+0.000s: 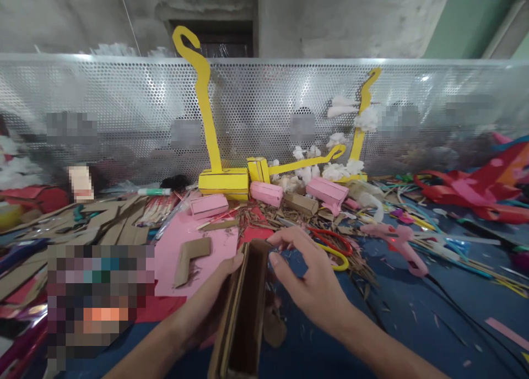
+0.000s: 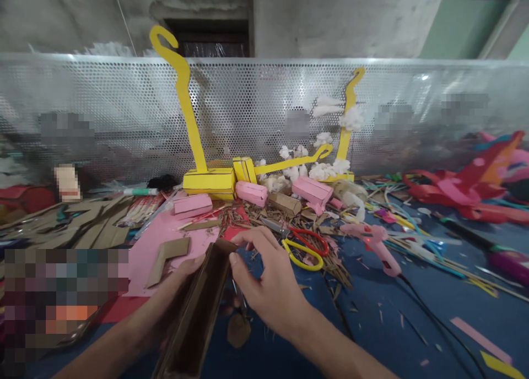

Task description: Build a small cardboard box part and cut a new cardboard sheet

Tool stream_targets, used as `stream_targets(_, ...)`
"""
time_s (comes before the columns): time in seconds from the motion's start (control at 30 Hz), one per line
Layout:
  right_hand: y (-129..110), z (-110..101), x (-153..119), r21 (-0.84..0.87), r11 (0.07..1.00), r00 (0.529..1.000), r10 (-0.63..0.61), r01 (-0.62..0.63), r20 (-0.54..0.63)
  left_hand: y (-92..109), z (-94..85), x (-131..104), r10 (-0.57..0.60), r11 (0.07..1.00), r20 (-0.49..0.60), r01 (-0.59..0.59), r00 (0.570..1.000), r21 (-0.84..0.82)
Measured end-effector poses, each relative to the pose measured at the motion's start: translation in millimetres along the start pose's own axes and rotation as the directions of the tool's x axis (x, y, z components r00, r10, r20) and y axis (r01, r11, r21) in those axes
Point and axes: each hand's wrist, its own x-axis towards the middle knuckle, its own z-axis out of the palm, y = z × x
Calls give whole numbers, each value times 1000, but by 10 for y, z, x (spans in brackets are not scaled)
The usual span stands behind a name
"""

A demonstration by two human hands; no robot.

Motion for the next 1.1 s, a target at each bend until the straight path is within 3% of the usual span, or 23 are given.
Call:
stream_targets(0.17,75,23,23,-36,999,1000,-1,0,-20,13,74,-8,-4,997,66,-1,998,73)
stream_targets(0.5,94,21,1,-130,986,995,-102,101,-1,10,88,-7,0,995,13,-1,1000,100)
stream_targets(0.8,87,38,-44,-110,990,995,-95,90,-36,-10,-67,14,175,969,-67,-160,982,187)
stream_targets(0.93,-3,9,-37,6,1000,994,19,-18,-106,50,-103,38,375,905,-66,-349,925,243)
stream_targets(1.03,-56,3,-12,150,982,993,117,-119,20,110,-132,83,556,779,-11,-516,831,356)
stream_targets(1.1,-68,16,0,283,939,977,156,-193,149,128,-153,110,609,706,24,-556,793,440)
